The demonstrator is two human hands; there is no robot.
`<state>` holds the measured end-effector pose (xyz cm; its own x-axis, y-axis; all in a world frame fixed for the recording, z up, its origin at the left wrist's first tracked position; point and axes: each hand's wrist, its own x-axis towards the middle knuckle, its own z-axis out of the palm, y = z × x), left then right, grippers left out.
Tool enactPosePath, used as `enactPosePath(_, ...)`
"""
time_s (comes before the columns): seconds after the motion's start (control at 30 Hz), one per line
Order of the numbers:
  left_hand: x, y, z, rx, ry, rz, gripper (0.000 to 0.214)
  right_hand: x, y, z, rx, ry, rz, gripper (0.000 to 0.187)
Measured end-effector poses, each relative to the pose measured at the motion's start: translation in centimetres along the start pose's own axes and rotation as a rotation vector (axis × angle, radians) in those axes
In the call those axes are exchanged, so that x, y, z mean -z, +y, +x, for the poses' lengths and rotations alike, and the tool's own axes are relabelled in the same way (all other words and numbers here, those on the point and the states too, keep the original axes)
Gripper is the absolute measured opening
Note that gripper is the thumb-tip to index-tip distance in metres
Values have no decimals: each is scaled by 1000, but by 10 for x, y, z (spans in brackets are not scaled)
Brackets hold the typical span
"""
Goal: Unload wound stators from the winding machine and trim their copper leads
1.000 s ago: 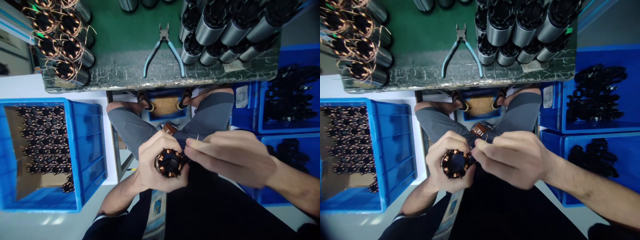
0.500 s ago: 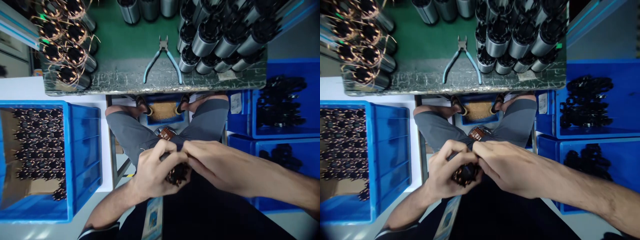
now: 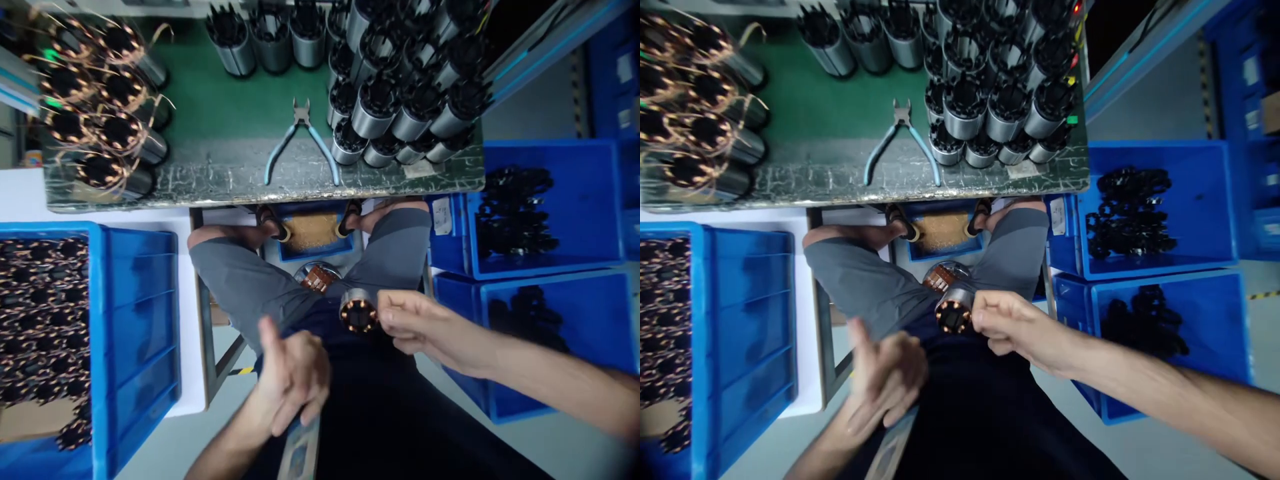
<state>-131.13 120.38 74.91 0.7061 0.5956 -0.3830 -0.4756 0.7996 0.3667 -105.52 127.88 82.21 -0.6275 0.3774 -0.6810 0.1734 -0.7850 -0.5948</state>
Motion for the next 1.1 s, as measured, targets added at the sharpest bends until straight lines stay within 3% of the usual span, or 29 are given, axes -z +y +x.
enactPosePath(0.07,3,16,-8,-181,134,186,76,-1,11,3,-84,35,295,47)
enactPosePath(0.1,3,28,-8,-277,197,325,61,-3,11,4,-89,8,329,47)
enactPosePath(0.13,2,41,-6,-412,246,617,54,-6,6,6,-67,-36,278,44)
enactPosePath(0.2,-5,61,2,-589,217,1154,51,-10,-14,8,98,-121,-69,34)
enactPosePath(0.23,-11,67,7,-591,202,1362,50,-11,-27,8,229,-151,-339,31)
enactPosePath(0.3,-24,71,12,-444,186,1549,46,-7,-53,4,546,-194,-916,29)
enactPosePath(0.37,-37,69,10,-250,144,1532,38,2,-73,-4,806,-194,-1282,32)
enactPosePath(0.43,-44,68,4,-201,92,1451,23,13,-83,-14,836,-102,-1383,26)
enactPosePath(0.47,-45,69,1,-242,92,1447,25,17,-84,-18,743,-43,-1336,11)
enactPosePath(0.5,-44,71,0,-323,101,1484,32,21,-83,-21,593,-15,-1226,13)
enactPosePath(0.53,-43,73,-1,-433,103,1565,35,24,-81,-22,413,-29,-1057,38)
enactPosePath(0.57,-41,75,0,-561,77,1679,33,26,-76,-21,226,-93,-847,54)
enactPosePath(0.63,-40,80,5,-839,-35,1893,24,25,-61,-15,-98,-294,-429,51)
enactPosePath(0.7,-43,84,9,-982,-133,1988,23,21,-45,-7,-214,-416,-178,52)
enactPosePath(0.77,-47,87,12,-887,-95,1894,23,15,-35,-2,-48,-335,-276,49)
enactPosePath(0.83,-53,88,11,-500,-19,1625,18,10,-37,-3,269,-188,-612,36)
enactPosePath(0.9,-56,87,8,-138,-42,1281,20,10,-47,-9,506,-150,-926,31)
enactPosePath(0.93,-57,86,6,-26,-72,1165,26,12,-53,-13,589,-150,-1029,31)
enactPosePath(0.97,-57,85,4,6,-67,1122,27,15,-59,-16,643,-132,-1084,29)
enactPosePath(1.0,-57,84,3,-50,-25,1169,26,19,-64,-18,658,-92,-1104,24)
enactPosePath(1.07,-55,84,1,-336,115,1463,29,25,-68,-20,546,-27,-1038,13)
enactPosePath(1.1,-54,84,2,-515,144,1636,30,27,-67,-19,407,-45,-920,27)
